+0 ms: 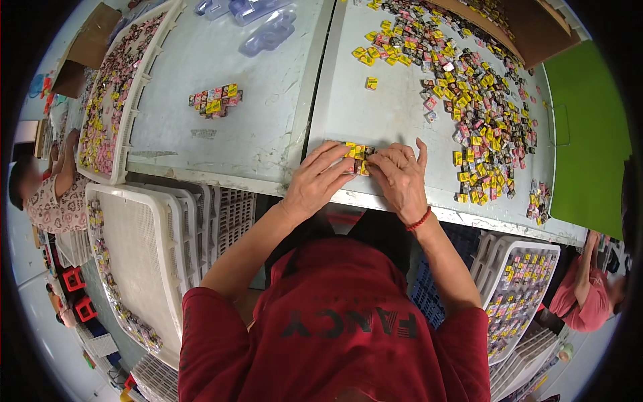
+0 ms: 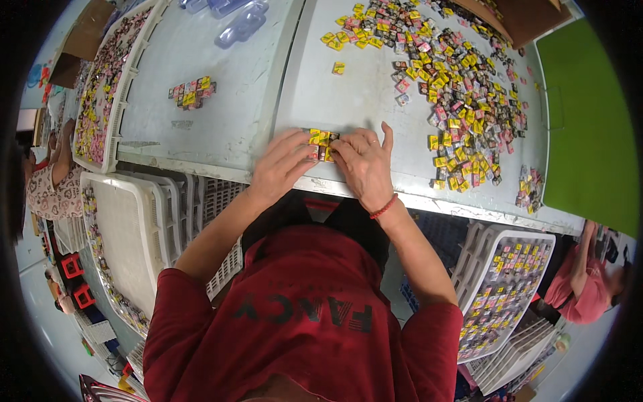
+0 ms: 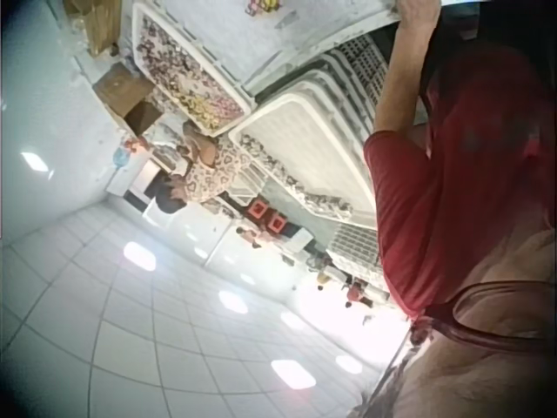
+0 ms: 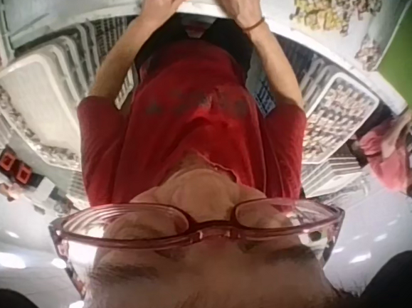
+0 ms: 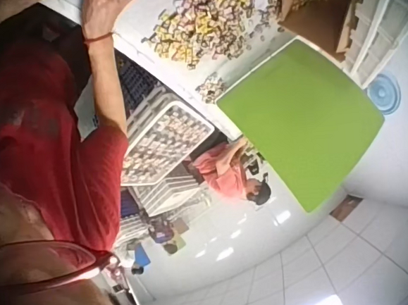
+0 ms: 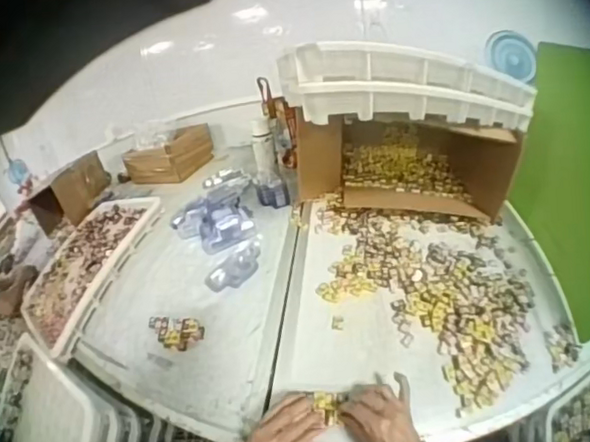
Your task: Sort and pack small colorful square items into plastic bags and boxes.
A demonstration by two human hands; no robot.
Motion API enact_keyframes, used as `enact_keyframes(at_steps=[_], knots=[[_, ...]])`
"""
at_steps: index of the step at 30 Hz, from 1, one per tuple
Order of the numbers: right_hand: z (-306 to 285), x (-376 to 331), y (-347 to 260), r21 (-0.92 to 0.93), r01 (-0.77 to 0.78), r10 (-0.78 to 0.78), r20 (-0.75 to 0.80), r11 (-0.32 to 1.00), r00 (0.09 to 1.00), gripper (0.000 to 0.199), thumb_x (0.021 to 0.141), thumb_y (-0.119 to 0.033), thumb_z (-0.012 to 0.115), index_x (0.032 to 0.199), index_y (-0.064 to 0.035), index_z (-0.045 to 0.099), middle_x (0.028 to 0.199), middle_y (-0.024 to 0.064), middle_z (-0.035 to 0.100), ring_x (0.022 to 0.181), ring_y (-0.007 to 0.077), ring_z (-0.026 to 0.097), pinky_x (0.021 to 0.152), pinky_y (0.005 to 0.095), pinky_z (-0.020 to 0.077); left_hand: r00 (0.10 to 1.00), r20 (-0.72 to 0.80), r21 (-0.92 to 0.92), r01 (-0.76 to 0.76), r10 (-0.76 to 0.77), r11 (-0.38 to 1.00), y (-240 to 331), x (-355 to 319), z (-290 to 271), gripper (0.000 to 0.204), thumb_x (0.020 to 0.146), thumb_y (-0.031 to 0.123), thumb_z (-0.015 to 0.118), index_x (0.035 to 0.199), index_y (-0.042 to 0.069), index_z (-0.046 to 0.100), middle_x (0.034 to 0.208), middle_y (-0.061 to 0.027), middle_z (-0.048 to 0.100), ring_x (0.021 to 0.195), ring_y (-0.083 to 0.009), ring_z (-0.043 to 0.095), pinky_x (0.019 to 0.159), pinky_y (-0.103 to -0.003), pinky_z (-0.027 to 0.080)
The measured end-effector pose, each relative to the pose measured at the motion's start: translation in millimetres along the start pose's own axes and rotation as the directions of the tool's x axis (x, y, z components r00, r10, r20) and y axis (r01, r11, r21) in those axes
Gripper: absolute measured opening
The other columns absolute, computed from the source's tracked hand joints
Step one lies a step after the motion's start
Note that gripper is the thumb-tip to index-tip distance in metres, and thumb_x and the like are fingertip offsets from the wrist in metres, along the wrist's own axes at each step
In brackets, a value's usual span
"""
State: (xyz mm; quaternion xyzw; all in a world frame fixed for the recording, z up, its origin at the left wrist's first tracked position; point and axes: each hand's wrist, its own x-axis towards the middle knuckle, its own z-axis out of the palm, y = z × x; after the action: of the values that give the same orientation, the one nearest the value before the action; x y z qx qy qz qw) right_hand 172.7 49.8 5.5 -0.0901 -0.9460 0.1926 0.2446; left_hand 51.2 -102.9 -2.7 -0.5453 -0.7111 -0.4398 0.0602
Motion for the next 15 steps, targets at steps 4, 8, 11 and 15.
enact_keyframes(at_steps=[4, 8, 11, 15], knots=[[-0.7, -3.2, -4.6, -0.028, -0.007, 0.007, 0.011, 1.0, 1.0, 0.021, 0.07, -0.012, 0.074, 0.09, -0.0116, 0.069, 0.09, -0.0002, 0.062, 0.096, 0.0201, 0.056, 0.104, 0.0524, 0.0251, 0.982, 0.134, 0.023, -0.136, 0.131, 0.99, -9.3, -1.2, 11.8, 0.022, 0.075, 0.006, 0.071, 0.096, 0.003, 0.065, 0.109, -0.0062, 0.061, 0.108, -0.0255, 0.055, 0.09, -0.034, 0.048], [-2.5, -1.0, -4.7, -0.033, -0.009, 0.011, 0.048, 0.999, 0.999, 0.019, 0.071, -0.012, 0.074, 0.09, -0.0117, 0.07, 0.09, -0.0001, 0.062, 0.098, 0.0202, 0.056, 0.104, 0.0516, 0.0246, 0.971, 0.169, -0.001, -0.174, 0.172, 0.985, -15.3, 1.2, 12.1, 0.021, 0.076, 0.005, 0.068, 0.097, 0.003, 0.064, 0.109, -0.007, 0.061, 0.107, -0.0245, 0.055, 0.089, -0.034, 0.048], [-2.6, -3.2, -2.6, -0.048, 0.006, -0.004, 0.042, 0.999, 0.999, 0.018, 0.072, -0.012, 0.074, 0.09, -0.0117, 0.07, 0.089, 0.0, 0.061, 0.098, 0.0203, 0.056, 0.104, 0.0518, 0.0244, 0.951, 0.248, 0.005, -0.193, 0.186, 0.981, -8.1, 10.2, 4.4, 0.02, 0.075, 0.005, 0.066, 0.094, 0.003, 0.065, 0.107, -0.0067, 0.062, 0.107, -0.0244, 0.055, 0.088, -0.034, 0.049], [-0.2, -6.5, -1.8, -0.036, -0.001, 0.002, 0.021, 0.999, 1.0, 0.018, 0.072, -0.012, 0.074, 0.089, -0.0115, 0.07, 0.09, 0.0002, 0.061, 0.098, 0.0202, 0.056, 0.104, 0.052, 0.0241, 0.938, 0.314, 0.005, -0.156, 0.146, 0.988, -6.2, 9.9, 9.8, 0.018, 0.074, 0.004, 0.064, 0.091, 0.003, 0.066, 0.106, -0.0064, 0.062, 0.105, -0.0248, 0.056, 0.087, -0.034, 0.05]])
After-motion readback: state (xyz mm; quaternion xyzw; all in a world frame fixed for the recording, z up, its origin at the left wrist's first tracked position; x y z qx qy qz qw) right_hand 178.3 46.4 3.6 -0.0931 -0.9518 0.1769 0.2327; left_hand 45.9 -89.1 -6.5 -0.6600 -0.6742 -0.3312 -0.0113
